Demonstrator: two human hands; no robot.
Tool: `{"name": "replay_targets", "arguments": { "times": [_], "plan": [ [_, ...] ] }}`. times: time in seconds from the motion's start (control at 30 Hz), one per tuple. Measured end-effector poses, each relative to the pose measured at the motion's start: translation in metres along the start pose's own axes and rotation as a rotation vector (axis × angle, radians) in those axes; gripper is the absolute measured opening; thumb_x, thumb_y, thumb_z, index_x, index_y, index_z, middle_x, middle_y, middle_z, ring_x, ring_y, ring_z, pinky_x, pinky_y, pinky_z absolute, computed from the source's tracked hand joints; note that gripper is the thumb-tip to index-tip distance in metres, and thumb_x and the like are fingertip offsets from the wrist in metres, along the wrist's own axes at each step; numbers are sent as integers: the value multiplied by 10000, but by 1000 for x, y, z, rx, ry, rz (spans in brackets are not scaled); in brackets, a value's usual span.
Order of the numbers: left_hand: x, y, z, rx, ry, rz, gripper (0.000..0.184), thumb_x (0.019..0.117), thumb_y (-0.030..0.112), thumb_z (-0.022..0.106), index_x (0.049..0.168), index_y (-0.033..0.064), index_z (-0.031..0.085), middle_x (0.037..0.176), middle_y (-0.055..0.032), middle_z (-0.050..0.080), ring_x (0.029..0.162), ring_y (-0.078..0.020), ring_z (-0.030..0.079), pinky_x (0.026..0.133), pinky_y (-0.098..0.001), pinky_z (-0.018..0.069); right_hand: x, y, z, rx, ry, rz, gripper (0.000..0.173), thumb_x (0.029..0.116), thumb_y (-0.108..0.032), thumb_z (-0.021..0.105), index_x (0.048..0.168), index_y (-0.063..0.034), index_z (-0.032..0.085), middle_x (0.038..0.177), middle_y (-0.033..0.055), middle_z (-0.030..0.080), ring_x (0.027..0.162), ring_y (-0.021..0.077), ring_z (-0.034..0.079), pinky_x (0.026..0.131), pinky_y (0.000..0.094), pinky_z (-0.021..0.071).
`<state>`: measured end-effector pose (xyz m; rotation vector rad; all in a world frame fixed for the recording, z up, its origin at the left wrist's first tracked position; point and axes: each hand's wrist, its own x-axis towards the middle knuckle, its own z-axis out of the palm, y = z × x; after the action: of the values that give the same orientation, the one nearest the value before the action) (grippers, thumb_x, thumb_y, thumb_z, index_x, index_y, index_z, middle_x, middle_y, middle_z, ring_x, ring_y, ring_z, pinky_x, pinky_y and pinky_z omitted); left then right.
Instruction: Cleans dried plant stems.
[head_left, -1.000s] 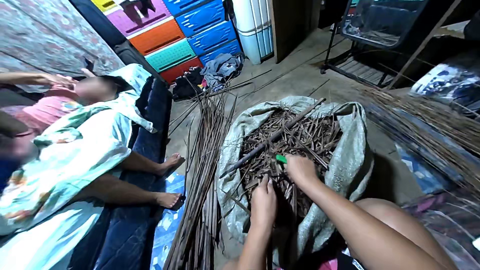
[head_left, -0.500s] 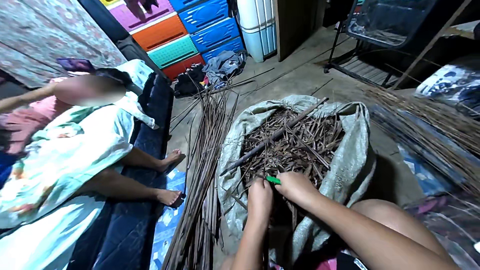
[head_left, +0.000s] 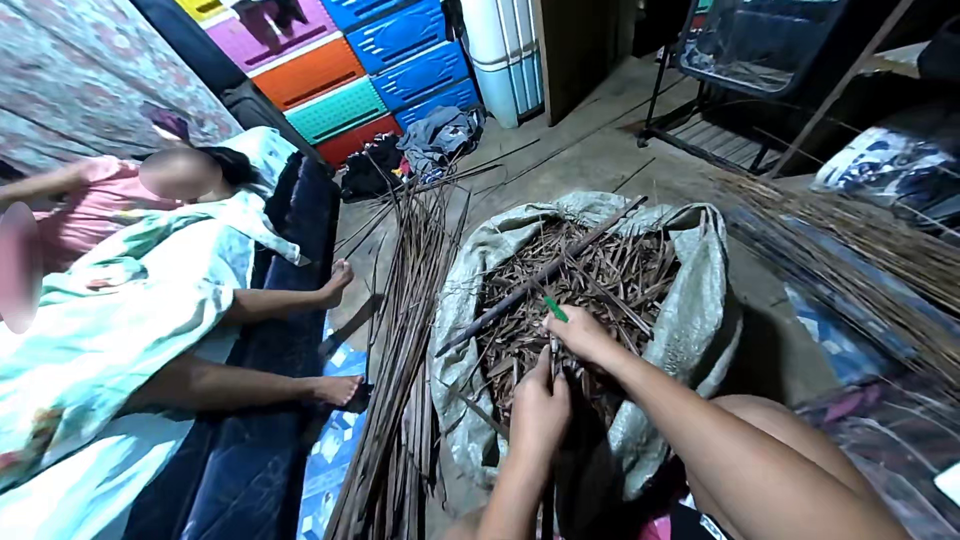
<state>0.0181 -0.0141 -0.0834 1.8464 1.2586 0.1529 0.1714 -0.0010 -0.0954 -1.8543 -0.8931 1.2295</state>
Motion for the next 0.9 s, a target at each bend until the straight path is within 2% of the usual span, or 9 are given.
{"name": "replay_targets", "arguments": {
  "times": [0.03,0.1,0.2,0.3,0.33,0.37,0.5,0.6,0.9],
  "plan": [
    [-1,0,1,-12,-23,10,490,1062,171,511,1542,80,467,1352,-179,657,1212,-281,658,1072,-479,480,2,1,-2,51,39,2,265,1088,-209,505,1173,8,633,871,79,575,704,144,514,682,339,455],
    [-1,-4,1,-48,1,40,456,1074,194,515,1515,77,507,1271,-171,698,1114,-257,695,1017,-460,512,4,2,-10,41,85,-21,311,1112,-248,471,1174,-1,650,882,75,582,708,137,508,697,336,452],
    [9,-12,-4,-44,80,23,419,1106,244,454,1472,72,561,1003,-162,723,833,-248,676,832,-453,543,-7,-4,-12,-265,10,-57,340,1091,-280,488,1145,12,655,1000,189,656,915,306,629,846,524,489],
    [16,-16,-13,-39,149,-8,398,1106,204,414,1393,17,616,1049,-195,722,948,-292,692,913,-497,530,-38,-20,2,-652,-151,-45,354,1054,-316,529,1138,-5,675,1107,236,699,1097,410,667,920,623,498],
    [17,-17,-14,-37,181,-16,384,1094,176,403,1347,13,642,1007,-185,714,920,-286,679,879,-492,524,-46,-23,7,-727,-193,-31,360,1059,-318,526,1156,-6,675,1141,240,697,1131,418,660,933,627,495],
    [16,-16,-17,-27,191,-28,407,1097,170,389,1401,26,618,1022,-190,720,928,-289,682,885,-489,526,-52,-24,12,-784,-213,-17,354,1065,-306,520,1177,-6,670,1169,240,696,1153,422,656,943,623,496],
    [11,-10,-13,34,164,-47,373,1114,215,404,1299,7,652,1056,-198,704,981,-318,680,914,-523,517,-46,-23,17,-850,-114,42,334,1073,-250,521,1265,-8,649,1258,240,681,1212,429,641,974,622,498],
    [10,-8,-7,49,112,-42,446,1126,252,380,1518,82,507,1323,-193,667,1185,-322,662,1055,-521,476,-26,-18,11,-826,-33,111,322,1066,-222,502,1252,-5,652,1274,234,677,1231,415,637,972,626,500],
    [5,-6,-10,45,116,-48,437,1124,233,385,1506,67,518,1269,-207,686,1152,-329,671,1040,-518,483,-16,-12,13,-802,118,143,312,1063,-169,494,1293,-2,624,1250,245,684,1202,429,653,952,621,515]
  ]
}}
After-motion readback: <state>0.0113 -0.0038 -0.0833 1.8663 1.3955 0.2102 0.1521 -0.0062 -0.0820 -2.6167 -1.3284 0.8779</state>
